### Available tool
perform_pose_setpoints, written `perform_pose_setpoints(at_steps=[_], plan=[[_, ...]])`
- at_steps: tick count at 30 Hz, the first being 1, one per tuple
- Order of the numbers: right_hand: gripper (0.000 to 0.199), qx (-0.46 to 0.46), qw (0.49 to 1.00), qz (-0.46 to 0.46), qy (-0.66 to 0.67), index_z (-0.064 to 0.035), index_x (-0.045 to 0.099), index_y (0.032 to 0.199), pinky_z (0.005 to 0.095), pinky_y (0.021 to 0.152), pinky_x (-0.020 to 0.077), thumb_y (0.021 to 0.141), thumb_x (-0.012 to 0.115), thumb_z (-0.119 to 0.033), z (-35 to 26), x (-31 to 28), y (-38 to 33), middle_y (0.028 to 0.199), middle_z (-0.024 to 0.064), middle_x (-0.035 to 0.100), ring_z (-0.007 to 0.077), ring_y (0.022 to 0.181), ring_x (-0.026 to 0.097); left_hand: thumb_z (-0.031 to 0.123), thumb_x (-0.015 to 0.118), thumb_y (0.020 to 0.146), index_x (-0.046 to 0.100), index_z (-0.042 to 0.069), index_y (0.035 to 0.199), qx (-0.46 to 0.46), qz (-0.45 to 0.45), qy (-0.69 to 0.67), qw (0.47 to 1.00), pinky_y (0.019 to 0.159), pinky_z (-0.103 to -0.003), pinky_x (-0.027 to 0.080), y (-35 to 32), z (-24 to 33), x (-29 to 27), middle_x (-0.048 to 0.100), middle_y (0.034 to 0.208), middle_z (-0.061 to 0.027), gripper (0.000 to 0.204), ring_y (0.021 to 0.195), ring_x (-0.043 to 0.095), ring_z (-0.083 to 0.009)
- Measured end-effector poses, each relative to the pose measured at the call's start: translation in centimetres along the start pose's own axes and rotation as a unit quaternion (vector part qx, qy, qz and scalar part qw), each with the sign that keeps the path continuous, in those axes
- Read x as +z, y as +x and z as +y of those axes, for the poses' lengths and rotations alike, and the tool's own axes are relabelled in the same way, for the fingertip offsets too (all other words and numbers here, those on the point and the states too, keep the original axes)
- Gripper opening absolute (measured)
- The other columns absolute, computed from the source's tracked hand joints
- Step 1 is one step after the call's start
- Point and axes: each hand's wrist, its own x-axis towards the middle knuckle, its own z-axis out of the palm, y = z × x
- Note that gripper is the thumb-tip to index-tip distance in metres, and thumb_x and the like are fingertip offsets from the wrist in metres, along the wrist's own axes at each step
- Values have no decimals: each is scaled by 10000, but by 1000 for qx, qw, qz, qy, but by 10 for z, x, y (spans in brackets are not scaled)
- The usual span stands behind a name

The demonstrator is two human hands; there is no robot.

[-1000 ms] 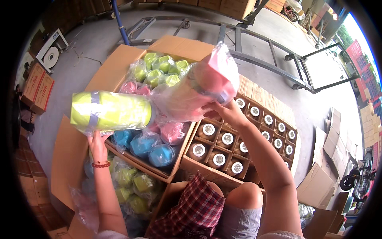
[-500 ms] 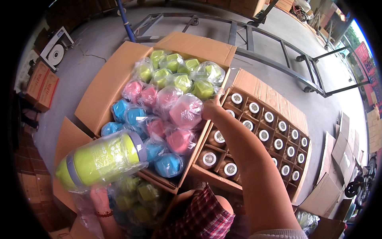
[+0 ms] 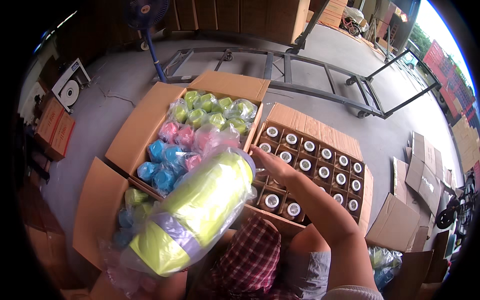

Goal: The person assembles vacuum flasks by taking a flask body from a plastic bag, inserting a glass liner from a cardboard box, and screwing on a lid. They repeat this process with flasks of different colors, including pink and green, while sitting on the floor.

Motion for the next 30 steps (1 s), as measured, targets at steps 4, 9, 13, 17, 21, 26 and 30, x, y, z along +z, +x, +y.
perform_pose_setpoints(at_steps=[4, 9, 13, 17, 21, 26, 30], plan=[[479, -48, 948, 55, 311, -38, 576, 1227, 342, 793, 556, 965, 490, -430, -13, -8, -109, 1091, 101, 658, 185, 896, 668, 79, 549, 816, 530, 21, 1250, 270, -199, 297, 894, 911, -478, 479, -31, 23, 80, 549, 1276, -144, 439, 1115, 579, -287], [403, -235, 962, 107, -84, 8, 656, 964, 315, 748, 494, 867, 674, -383, 0, -22, -210, 929, 94, 666, 162, 853, 628, 50, 561, 776, 537, 39, 1270, 392, -320, 413, 757, 953, -475, 448, -48, 36, 118, 528, 1322, -134, 495, 1146, 571, -274], [394, -320, 879, 176, -306, 11, 652, 928, 368, 722, 500, 837, 691, -371, 18, -1, -252, 826, 145, 642, 286, 789, 640, -14, 575, 832, 529, 54, 1295, 256, -303, 258, 881, 1003, -426, 414, -29, 72, 120, 524, 1329, -110, 470, 1121, 594, -243], [427, -350, 798, 220, -438, 13, 630, 756, 421, 675, 509, 853, 636, -403, -1, 21, -266, 777, 178, 641, 345, 743, 638, 322, 685, 885, 218, 13, 1445, 83, -292, -82, 949, 1045, -395, 353, -45, 92, 164, 424, 1325, -177, 792, 1233, 440, -267], [564, -219, 778, 282, -517, 6, 630, 674, 449, 632, 516, 891, 529, -505, -2, 20, -261, 699, 204, 640, 369, 682, 647, 431, 819, 709, 133, -47, 1444, 96, -335, 61, 935, 1078, -405, 325, -102, 69, 176, 315, 1407, -257, 1113, 1318, 356, -349], [559, -115, 778, 279, -551, -2, 592, 654, 468, 596, 487, 912, 518, -493, -5, 32, -264, 654, 199, 607, 379, 657, 620, 396, 790, 744, 255, -56, 1399, 71, -386, 379, 838, 997, -399, 428, -194, 57, 115, 378, 1381, -284, 959, 1255, 457, -349], [507, -218, 808, 290, -463, 2, 614, 721, 460, 646, 499, 929, 519, -451, 12, 32, -258, 704, 196, 625, 370, 725, 634, 306, 703, 854, 381, -37, 1360, -108, -514, 301, 796, 873, -353, 513, -146, 107, 84, 494, 1294, -240, 692, 1161, 553, -294]])
